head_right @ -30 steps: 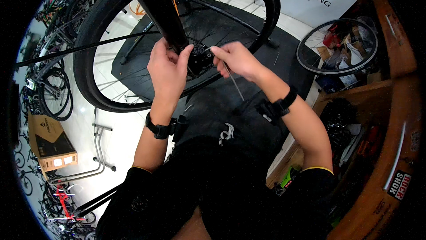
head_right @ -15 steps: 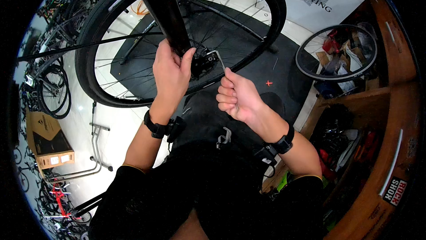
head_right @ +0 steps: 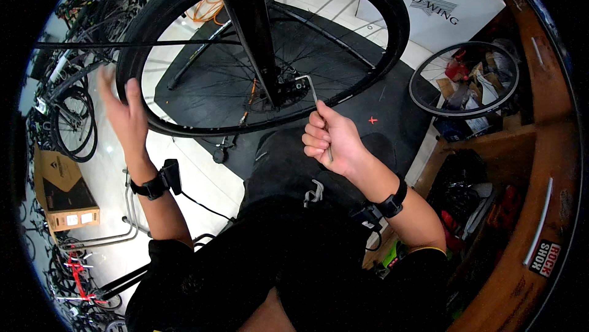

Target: The person works on a bicycle mounted on a repair stand, adjusting the front wheel and handlebars. They use an Allen key to tighten bolts on the front fork and handlebar stem, then retrieve a small part from a box to install on the handlebar area.

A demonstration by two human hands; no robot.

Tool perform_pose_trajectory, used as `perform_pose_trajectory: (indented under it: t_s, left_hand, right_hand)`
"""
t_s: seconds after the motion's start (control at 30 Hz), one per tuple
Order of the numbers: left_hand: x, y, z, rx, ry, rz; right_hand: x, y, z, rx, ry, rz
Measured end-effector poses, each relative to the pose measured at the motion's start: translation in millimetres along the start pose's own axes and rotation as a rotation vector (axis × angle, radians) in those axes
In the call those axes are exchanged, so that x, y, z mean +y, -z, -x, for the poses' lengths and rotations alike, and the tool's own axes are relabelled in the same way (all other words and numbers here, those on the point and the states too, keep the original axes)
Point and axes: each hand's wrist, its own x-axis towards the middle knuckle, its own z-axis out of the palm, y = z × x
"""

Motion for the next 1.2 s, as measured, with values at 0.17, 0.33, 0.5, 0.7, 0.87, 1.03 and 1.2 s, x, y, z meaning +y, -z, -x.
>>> perform_pose_trajectory:
  t_s: [0.17,0.33,0.5,0.7,0.87,1.03,1.2]
  left_hand:
    - [-71,-24,66,0.108,0.269,0.045]
    - [-141,-20,272,-0.986,0.415,0.007]
    - [7,-28,196,-0.911,0.52,0.381]
    - [120,-54,93,-0.389,0.212,0.516]
    - [140,-83,83,-0.475,0.319,0.405]
    - [131,-102,82,-0.43,0.178,0.296]
    - [130,-106,89,-0.443,0.23,0.338]
  right_hand:
    - [0,-2,-3,0.021,0.016,0.002]
    - [3,5,-4,-0.068,-0.021,-0.052]
    - [4,7,-4,-0.245,-0.002,-0.117]
    - [4,19,-27,-0.351,0.07,0.043]
    - [-1,15,-32,-0.404,0.045,-0.103]
    - [1,1,-28,-0.18,0.141,-0.099]
    - [7,-15,-22,0.023,0.206,-0.14]
